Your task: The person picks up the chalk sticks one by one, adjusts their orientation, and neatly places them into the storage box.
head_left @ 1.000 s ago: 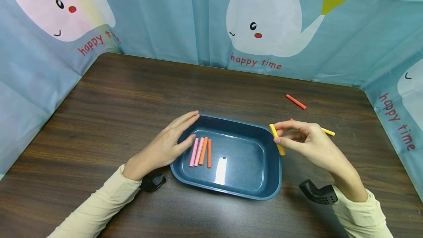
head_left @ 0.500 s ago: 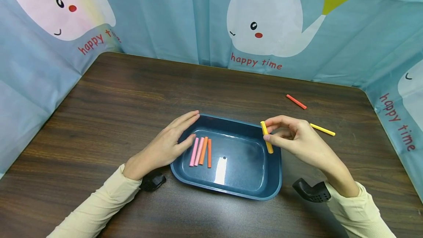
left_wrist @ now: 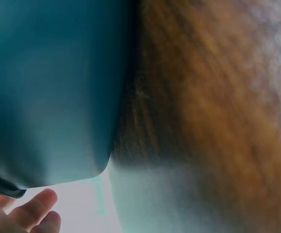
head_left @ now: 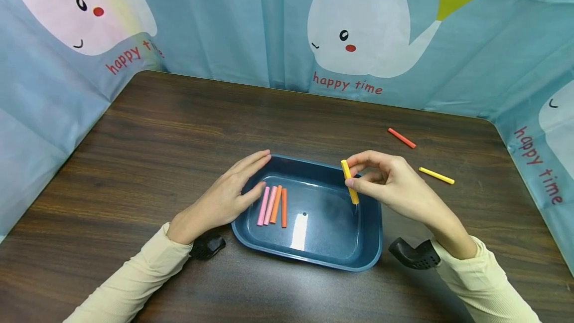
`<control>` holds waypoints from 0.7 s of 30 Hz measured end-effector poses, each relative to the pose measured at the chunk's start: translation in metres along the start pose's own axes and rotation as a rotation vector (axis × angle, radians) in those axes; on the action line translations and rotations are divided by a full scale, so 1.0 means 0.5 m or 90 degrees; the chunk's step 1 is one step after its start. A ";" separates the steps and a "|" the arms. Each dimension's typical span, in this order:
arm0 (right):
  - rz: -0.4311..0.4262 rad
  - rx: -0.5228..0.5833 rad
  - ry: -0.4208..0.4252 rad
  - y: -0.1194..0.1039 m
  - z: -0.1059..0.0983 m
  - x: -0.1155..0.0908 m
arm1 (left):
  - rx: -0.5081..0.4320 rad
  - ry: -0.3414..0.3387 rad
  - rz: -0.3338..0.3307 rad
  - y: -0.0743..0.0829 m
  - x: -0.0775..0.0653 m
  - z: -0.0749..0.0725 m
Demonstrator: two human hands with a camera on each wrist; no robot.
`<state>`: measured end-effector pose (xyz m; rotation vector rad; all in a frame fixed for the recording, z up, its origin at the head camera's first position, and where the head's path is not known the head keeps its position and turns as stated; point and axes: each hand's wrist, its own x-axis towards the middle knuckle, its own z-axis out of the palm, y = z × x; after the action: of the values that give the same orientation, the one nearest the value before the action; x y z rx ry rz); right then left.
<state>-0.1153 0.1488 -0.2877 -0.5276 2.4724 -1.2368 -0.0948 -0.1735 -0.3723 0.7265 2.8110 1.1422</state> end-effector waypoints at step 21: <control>-0.003 0.010 -0.045 -0.015 0.041 0.056 | 0.000 0.000 -0.002 0.002 -0.001 -0.001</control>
<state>-0.1296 0.1175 -0.2969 -0.5629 2.4016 -1.2175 -0.0943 -0.1736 -0.3713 0.7217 2.8111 1.1423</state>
